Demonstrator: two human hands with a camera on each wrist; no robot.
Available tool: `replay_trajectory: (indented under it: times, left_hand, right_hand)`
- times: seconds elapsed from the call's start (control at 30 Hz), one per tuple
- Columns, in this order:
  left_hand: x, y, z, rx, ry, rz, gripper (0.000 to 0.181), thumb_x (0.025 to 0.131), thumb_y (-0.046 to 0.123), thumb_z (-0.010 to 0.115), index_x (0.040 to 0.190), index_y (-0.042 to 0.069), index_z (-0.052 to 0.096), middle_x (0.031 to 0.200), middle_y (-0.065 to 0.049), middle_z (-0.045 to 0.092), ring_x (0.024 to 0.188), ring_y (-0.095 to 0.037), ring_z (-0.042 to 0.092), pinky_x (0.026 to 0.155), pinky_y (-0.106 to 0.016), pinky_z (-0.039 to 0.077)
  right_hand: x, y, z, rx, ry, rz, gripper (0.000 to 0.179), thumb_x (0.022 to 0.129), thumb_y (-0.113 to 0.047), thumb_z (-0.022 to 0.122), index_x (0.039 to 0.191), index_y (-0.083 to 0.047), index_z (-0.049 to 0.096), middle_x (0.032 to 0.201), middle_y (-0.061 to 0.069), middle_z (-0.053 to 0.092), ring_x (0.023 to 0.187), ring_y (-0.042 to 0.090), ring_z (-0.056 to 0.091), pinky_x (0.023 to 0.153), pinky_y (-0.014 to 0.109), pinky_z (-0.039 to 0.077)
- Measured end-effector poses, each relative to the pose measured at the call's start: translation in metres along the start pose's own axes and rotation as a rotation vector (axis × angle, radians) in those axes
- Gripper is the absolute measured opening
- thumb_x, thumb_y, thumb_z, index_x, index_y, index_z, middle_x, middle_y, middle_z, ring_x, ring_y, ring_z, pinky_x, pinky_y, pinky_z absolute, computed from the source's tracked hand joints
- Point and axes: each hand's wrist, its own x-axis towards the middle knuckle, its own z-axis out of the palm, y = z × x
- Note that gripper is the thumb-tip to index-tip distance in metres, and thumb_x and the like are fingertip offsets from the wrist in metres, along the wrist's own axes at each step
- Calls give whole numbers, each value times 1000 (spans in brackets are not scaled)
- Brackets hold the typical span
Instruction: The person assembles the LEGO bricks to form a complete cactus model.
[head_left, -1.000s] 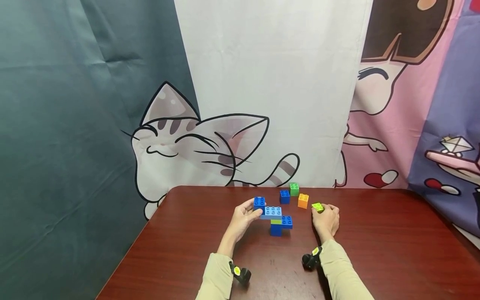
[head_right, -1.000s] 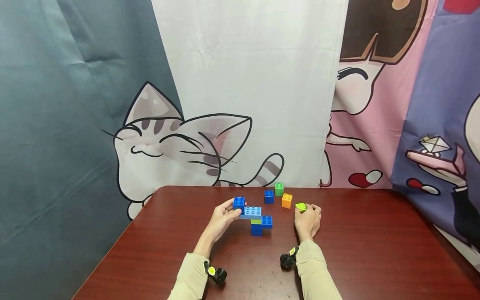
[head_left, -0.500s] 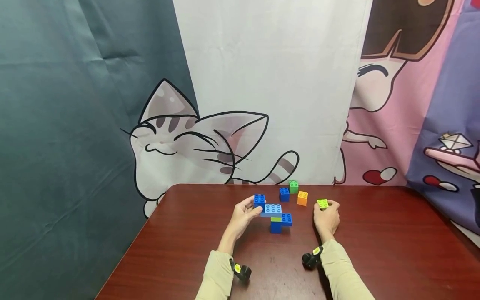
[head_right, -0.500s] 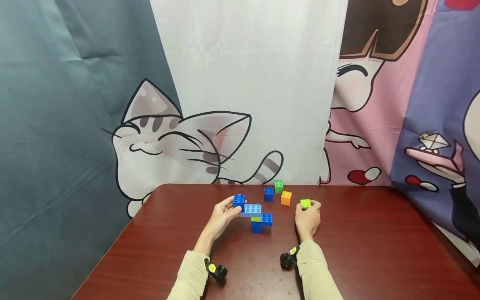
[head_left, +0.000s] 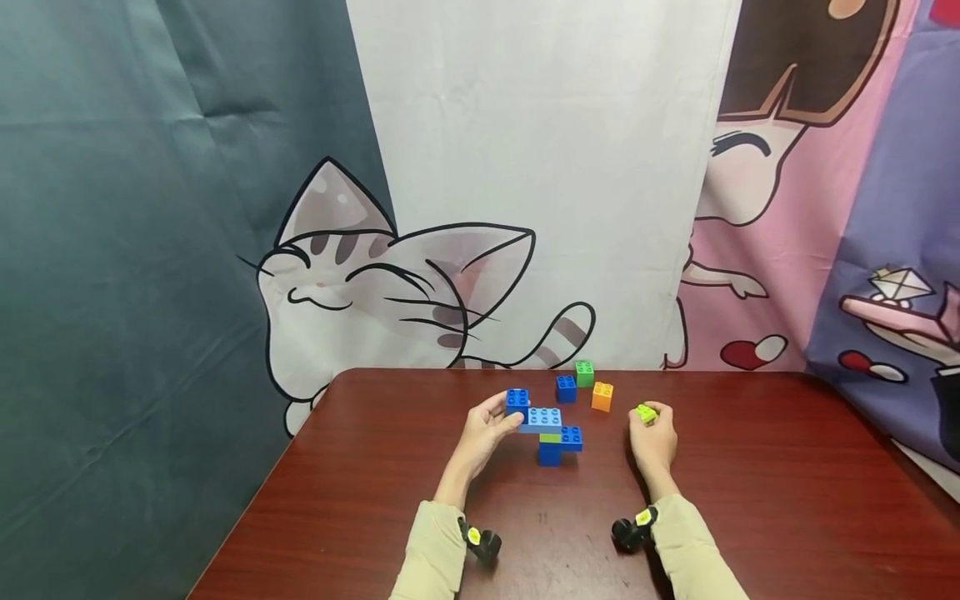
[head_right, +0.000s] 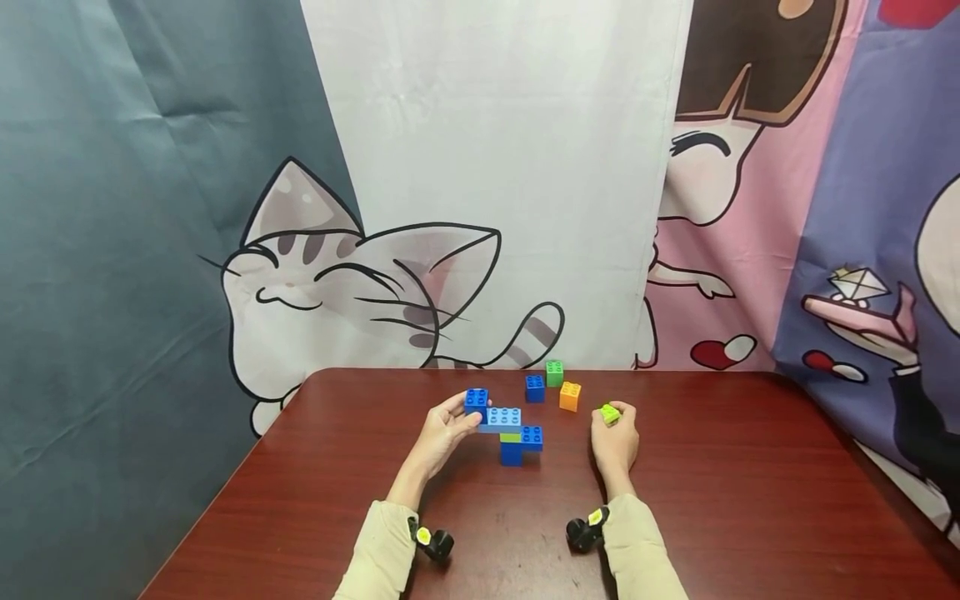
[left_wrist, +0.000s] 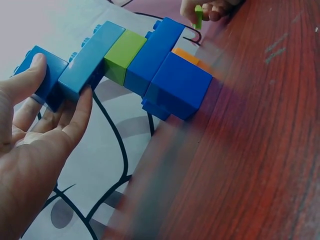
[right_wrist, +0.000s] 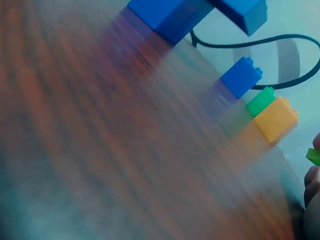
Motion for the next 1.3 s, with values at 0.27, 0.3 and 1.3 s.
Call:
replay_trajectory:
  times: [0.27, 0.3, 1.3]
  left_hand:
    - [-1, 0, -2, 6, 14, 5, 51, 94, 11, 64, 140, -2, 46, 136, -26, 56, 112, -17, 64, 96, -27, 52]
    - [-1, -1, -2, 2, 13, 6, 52, 93, 10, 64, 140, -3, 46, 136, -27, 56, 112, -16, 64, 95, -26, 52]
    - [0, -4, 0, 8, 0, 16, 53, 94, 12, 64, 141, -4, 44, 137, -28, 54, 115, -18, 63, 95, -25, 52]
  right_hand:
    - [-7, -7, -8, 250, -108, 17, 20, 86, -4, 51, 105, -3, 57, 69, -11, 50, 56, 1, 42, 54, 17, 37]
    - [-8, -9, -10, 324, -140, 36, 19, 86, -2, 49, 102, -5, 58, 66, -12, 49, 52, 0, 40, 50, 16, 35]
    - [-36, -34, -21, 607, -487, -5, 29, 91, -1, 45, 80, -21, 63, 56, -8, 44, 43, 4, 34, 44, 21, 26]
